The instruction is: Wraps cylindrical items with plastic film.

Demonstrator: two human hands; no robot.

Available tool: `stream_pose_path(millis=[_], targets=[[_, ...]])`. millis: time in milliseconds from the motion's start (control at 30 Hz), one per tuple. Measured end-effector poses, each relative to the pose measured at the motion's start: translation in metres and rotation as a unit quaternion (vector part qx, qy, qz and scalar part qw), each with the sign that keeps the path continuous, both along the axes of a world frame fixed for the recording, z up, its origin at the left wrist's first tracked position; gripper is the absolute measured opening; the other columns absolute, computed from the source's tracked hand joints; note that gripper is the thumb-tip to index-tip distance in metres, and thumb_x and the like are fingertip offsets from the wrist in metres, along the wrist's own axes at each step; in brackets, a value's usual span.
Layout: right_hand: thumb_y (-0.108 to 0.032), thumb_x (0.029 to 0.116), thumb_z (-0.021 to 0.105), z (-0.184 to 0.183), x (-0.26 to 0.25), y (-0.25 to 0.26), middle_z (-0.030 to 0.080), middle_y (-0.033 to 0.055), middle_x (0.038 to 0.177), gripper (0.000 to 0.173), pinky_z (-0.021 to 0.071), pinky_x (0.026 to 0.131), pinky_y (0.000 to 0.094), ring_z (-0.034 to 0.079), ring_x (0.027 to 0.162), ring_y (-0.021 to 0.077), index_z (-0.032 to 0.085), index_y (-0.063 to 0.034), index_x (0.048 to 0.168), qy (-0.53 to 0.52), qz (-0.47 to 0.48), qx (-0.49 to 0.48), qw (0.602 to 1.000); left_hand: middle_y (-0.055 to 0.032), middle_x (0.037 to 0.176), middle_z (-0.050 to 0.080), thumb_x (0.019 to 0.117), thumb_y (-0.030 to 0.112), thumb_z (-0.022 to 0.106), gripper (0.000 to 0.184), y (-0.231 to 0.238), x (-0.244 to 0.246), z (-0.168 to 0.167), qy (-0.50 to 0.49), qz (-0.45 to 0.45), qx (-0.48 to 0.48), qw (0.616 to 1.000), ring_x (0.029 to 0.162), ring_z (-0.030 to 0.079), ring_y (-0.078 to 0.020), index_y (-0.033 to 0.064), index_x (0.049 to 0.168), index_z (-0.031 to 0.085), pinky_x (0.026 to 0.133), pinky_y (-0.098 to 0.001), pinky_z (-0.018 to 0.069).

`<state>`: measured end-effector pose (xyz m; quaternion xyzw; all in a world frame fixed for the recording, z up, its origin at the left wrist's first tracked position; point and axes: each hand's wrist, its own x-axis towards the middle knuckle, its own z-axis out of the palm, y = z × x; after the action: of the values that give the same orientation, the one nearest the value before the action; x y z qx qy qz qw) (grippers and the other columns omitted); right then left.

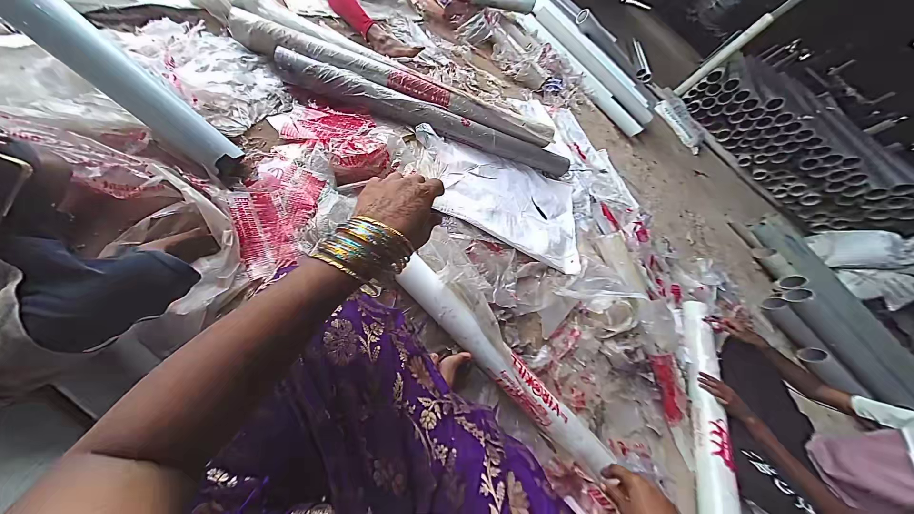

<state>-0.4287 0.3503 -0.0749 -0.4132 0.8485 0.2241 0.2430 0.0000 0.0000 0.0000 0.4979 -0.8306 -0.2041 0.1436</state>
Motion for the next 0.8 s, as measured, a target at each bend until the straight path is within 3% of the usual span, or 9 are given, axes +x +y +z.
stream_pose_path(millis=[67,167,367,500,567,633,667,733,800], targets=[[-0.025,0.103,0.063,0.022,0.005,-0.065,0.074,0.0246,0.117,0.033,0.0488,0.096,0.0691,0.068,0.112,0.0478,0.071,-0.0079,0.13,0.039,0.023,-0.019,0.999,-0.0212,0.135,0.064,0.0991,0.026,0.069,0.045,-0.011,-0.053,-0.017,-0.045,-0.051,0.114,0.991,0.129,0.057,-0.0445,0.0109,0.141,0.061,0.103,-0.0671,0.0431],[-0.029,0.1055,0.059,0.032,0.041,-0.158,0.073,0.0222,0.119,0.035,0.0489,0.097,0.0659,0.068,0.114,0.0441,0.069,-0.0105,0.134,0.028,0.067,-0.072,0.995,-0.0252,0.128,0.067,0.0977,0.031,0.07,0.047,-0.013,-0.1,-0.079,-0.131,-0.119,0.208,0.962,0.124,0.061,-0.0467,0.0056,0.137,0.064,0.099,-0.0702,0.045],[-0.046,0.1009,0.064,-0.056,0.123,-0.279,0.067,0.0217,0.132,0.054,0.0487,0.101,0.0599,0.065,0.122,0.0391,0.065,-0.0046,0.136,-0.085,0.14,-0.163,0.973,-0.03,0.144,0.055,0.1026,0.032,0.064,0.055,-0.013,-0.096,-0.149,-0.302,-0.183,0.312,0.882,0.138,0.049,-0.048,-0.004,0.143,0.053,0.11,-0.0676,0.0371],[-0.068,0.0832,0.074,-0.116,0.172,-0.32,0.034,0.0224,0.164,0.111,0.0545,0.095,0.0546,0.065,0.119,0.0389,0.028,-0.0075,0.163,-0.101,0.053,-0.201,0.973,-0.0252,0.149,0.052,0.1,0.026,0.066,0.055,-0.051,-0.091,-0.192,-0.24,-0.1,0.274,0.926,0.14,0.045,-0.0469,0.0042,0.148,0.053,0.108,-0.068,0.0372],[-0.07,0.083,0.073,-0.136,0.182,-0.327,0.029,0.0216,0.167,0.118,0.0547,0.095,0.0527,0.065,0.12,0.0379,0.016,-0.0093,0.166,-0.101,0.028,-0.168,0.98,-0.0224,0.145,0.056,0.0989,0.024,0.068,0.05,-0.056,-0.092,-0.21,-0.22,-0.066,0.256,0.939,0.137,0.048,-0.045,0.0055,0.144,0.058,0.106,-0.0667,0.0397],[-0.062,0.0911,0.069,-0.149,0.177,-0.331,0.044,0.0221,0.157,0.102,0.0518,0.1,0.0553,0.063,0.124,0.0386,0.024,-0.0074,0.164,-0.108,0.013,-0.147,0.983,-0.0203,0.146,0.056,0.0988,0.022,0.068,0.047,-0.058,-0.094,-0.216,-0.211,-0.059,0.249,0.943,0.138,0.047,-0.0437,0.0062,0.142,0.06,0.106,-0.0661,0.0401],[-0.055,0.0967,0.066,-0.153,0.17,-0.332,0.054,0.0228,0.149,0.084,0.0497,0.102,0.0576,0.062,0.126,0.0393,0.038,-0.005,0.158,-0.115,0.008,-0.144,0.983,-0.0196,0.148,0.055,0.0991,0.022,0.068,0.046,-0.059,-0.096,-0.218,-0.21,-0.06,0.255,0.942,0.139,0.047,-0.0434,0.0067,0.142,0.06,0.106,-0.0662,0.0398],[-0.038,0.1058,0.057,-0.159,0.156,-0.332,0.067,0.0222,0.131,0.044,0.0494,0.1,0.0586,0.064,0.124,0.0388,0.064,-0.0032,0.132,-0.111,0.018,-0.143,0.983,-0.0189,0.149,0.054,0.0995,0.024,0.067,0.046,-0.063,-0.097,-0.222,-0.21,-0.063,0.266,0.939,0.137,0.048,-0.0434,0.0075,0.142,0.061,0.105,-0.0663,0.0398],[-0.027,0.1083,0.051,-0.161,0.15,-0.332,0.069,0.0219,0.126,0.032,0.0507,0.098,0.0591,0.065,0.122,0.0388,0.068,-0.005,0.125,-0.1,0.05,-0.129,0.985,-0.0185,0.147,0.056,0.1,0.026,0.066,0.045,-0.068,-0.093,-0.222,-0.201,-0.058,0.271,0.94,0.138,0.048,-0.0431,0.0071,0.141,0.062,0.106,-0.0669,0.0389]])
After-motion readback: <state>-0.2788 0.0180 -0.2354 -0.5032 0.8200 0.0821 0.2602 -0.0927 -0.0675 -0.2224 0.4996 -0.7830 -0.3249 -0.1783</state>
